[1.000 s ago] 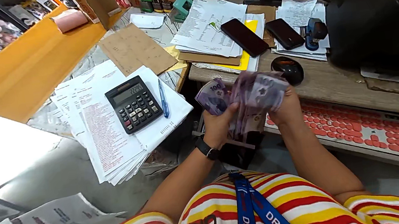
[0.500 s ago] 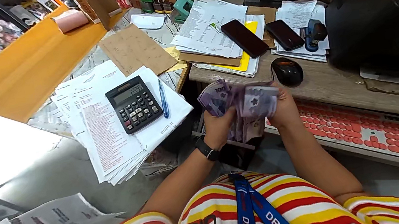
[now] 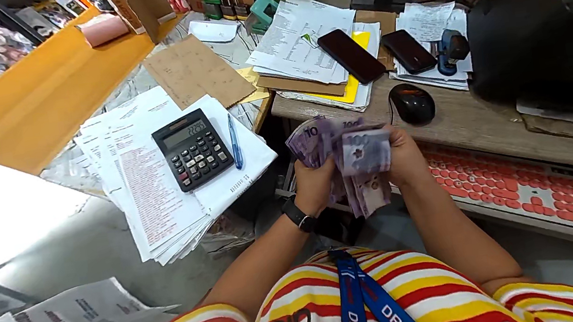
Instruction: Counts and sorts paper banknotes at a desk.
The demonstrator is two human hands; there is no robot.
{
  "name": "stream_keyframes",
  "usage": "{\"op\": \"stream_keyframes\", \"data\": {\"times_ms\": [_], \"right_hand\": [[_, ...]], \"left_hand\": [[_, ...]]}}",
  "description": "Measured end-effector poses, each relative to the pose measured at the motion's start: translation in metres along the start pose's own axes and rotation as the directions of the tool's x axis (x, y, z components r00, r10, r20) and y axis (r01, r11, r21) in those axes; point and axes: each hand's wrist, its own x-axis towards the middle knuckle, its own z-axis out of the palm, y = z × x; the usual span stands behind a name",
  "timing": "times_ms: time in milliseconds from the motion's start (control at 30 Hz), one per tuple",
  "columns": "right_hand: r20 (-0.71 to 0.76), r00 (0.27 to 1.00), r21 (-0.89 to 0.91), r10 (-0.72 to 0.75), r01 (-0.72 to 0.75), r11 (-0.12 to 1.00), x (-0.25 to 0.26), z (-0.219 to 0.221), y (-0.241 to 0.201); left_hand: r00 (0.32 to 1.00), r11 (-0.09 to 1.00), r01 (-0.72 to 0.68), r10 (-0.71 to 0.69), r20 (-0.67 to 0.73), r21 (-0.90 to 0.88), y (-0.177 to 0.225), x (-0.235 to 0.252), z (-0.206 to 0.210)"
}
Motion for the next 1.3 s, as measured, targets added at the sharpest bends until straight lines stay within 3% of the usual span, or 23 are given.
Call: {"op": "stream_keyframes", "data": {"times_ms": [133,233,367,467,633,700,833,967,1100,1200,1300], "right_hand": [[-0.166,0.984,0.093,-0.069,0.085,0.992,0.006,-0.008,0.001],[-0.022,0.999,0.016,-0.045,0.045,0.999,-0.001,-0.005,-0.001],[0.053,0.996,-0.047,0.073,-0.071,0.996,-0.005,0.007,-0.003],[0.043,0.999,-0.054,0.008,-0.005,0.999,-0.003,0.005,0.0],[-0.143,0.981,0.117,-0.134,0.151,0.982,0.003,-0.005,-0.001],[-0.134,0.977,0.103,-0.165,0.179,0.978,0.0,-0.007,-0.002],[-0.035,0.993,-0.007,-0.11,0.11,0.994,-0.008,0.002,-0.001],[0.027,0.997,-0.063,-0.075,0.076,0.995,-0.007,0.007,0.0],[-0.047,0.983,-0.045,-0.176,0.174,0.984,-0.003,-0.004,0.004],[-0.113,0.981,-0.016,-0.157,0.156,0.988,-0.002,-0.011,0.0],[-0.04,0.994,-0.098,-0.1,0.096,0.991,-0.006,-0.006,0.0]], "left_hand": [[0.999,0.999,0.035,-0.035,-0.008,-0.033,0.004,0.002,-0.002],[0.998,1.0,0.011,-0.01,-0.062,0.018,0.003,0.003,0.002],[0.999,0.999,-0.031,0.032,-0.042,0.021,0.0,0.001,0.004],[1.0,1.0,-0.01,0.01,-0.021,0.015,0.002,-0.001,0.005],[1.0,1.0,0.013,-0.013,-0.007,-0.029,0.006,0.001,0.003],[0.999,0.999,0.029,-0.029,-0.013,-0.023,0.008,0.003,0.002],[0.998,0.999,-0.019,0.02,-0.055,0.027,0.006,0.002,0.004],[0.999,0.999,-0.038,0.038,-0.009,0.01,0.003,-0.001,0.004],[1.0,1.0,-0.012,0.012,0.008,-0.016,0.002,0.002,0.0],[0.999,0.999,0.037,-0.037,-0.021,-0.008,0.002,0.006,-0.003],[0.997,0.999,0.024,-0.022,-0.072,0.027,0.001,0.006,0.0]]}}
